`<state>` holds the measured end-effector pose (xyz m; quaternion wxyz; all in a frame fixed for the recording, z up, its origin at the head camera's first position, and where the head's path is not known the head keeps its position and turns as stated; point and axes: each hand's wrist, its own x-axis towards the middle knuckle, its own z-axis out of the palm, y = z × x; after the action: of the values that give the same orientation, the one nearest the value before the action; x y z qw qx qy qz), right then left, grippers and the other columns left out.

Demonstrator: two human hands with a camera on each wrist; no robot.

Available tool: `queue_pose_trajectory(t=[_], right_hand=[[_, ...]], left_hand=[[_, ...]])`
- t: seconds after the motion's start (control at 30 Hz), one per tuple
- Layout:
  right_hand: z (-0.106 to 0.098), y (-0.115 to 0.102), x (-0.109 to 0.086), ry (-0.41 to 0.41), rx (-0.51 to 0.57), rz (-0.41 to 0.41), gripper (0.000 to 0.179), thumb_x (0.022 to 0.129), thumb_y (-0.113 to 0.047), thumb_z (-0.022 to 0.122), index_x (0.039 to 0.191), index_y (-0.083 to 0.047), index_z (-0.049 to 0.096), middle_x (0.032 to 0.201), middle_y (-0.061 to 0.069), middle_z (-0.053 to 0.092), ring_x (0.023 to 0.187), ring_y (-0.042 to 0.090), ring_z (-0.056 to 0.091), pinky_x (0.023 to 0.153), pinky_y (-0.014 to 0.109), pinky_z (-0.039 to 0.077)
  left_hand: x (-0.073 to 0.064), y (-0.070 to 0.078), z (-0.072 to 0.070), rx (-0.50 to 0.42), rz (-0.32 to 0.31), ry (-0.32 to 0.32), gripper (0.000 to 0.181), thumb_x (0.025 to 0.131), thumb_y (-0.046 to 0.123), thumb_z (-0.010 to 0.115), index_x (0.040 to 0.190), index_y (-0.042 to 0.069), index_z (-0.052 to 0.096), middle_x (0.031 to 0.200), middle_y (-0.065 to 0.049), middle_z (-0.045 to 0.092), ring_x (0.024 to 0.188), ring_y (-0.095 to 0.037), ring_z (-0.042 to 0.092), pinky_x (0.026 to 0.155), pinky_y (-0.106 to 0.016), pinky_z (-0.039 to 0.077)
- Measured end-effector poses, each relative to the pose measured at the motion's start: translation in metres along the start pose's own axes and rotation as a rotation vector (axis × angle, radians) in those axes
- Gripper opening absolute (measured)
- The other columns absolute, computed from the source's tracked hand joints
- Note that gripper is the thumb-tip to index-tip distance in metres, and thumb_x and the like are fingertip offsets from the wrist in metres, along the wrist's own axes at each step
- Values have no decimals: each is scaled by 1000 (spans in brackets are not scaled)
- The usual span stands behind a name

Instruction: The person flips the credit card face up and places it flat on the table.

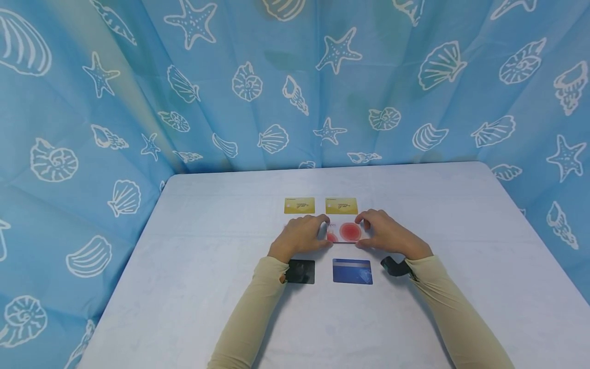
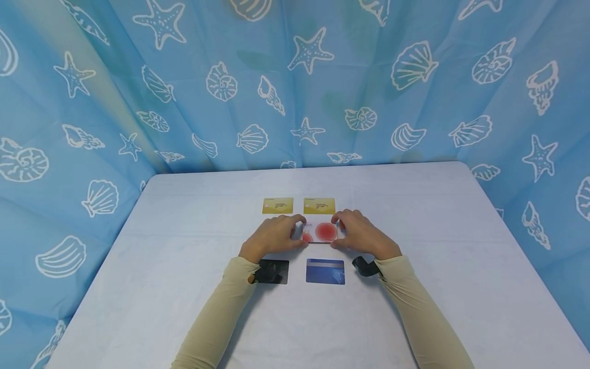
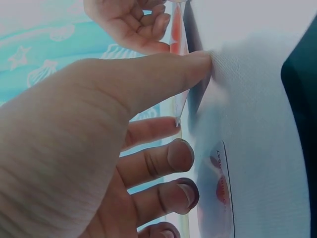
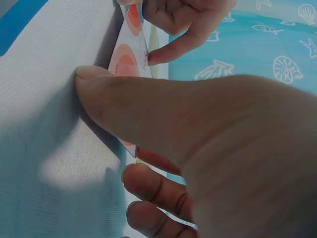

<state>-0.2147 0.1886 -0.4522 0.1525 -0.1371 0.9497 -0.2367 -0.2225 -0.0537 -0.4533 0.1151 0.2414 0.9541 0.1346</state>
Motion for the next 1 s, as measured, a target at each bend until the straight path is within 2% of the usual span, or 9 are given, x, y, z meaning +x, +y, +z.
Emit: queue_pose_trajectory(t=[0.43,0.57,0.73,1.0], right_hand=[[1,2,1,4,4,-9,60,82,-27,88,132,-6,60,107,9,61,104,25,54,96,42,58],[1,3,2,-6,7,-13,60,83,-28,88,132,-5,60,106,10,61,103,25,53,95,42,58],[2,4,3,-13,15,-11,60,83,-27,87,132,-6,60,106,9,60,103,24,53,94,40,59],[2,4,2,-7,17,-29,61,83,-25,87,133,-4,59,103,9,59,101,24,53,89,36,58]], left_hand=[[2,-1,3,9,-3,-17,60,91,48,75,142,21,58,99,3,70,88,-13,63,80,-29,55],[2,-1,3,7,-10,-24,61,92,48,74,143,21,58,108,2,72,91,-14,64,83,-31,56],[1,-1,3,-6,-18,-32,61,93,47,73,145,21,56,122,-1,72,99,-17,65,94,-38,57],[1,0,3,-1,-11,-31,60,94,47,72,146,22,55,129,-2,71,104,-18,66,99,-40,57]])
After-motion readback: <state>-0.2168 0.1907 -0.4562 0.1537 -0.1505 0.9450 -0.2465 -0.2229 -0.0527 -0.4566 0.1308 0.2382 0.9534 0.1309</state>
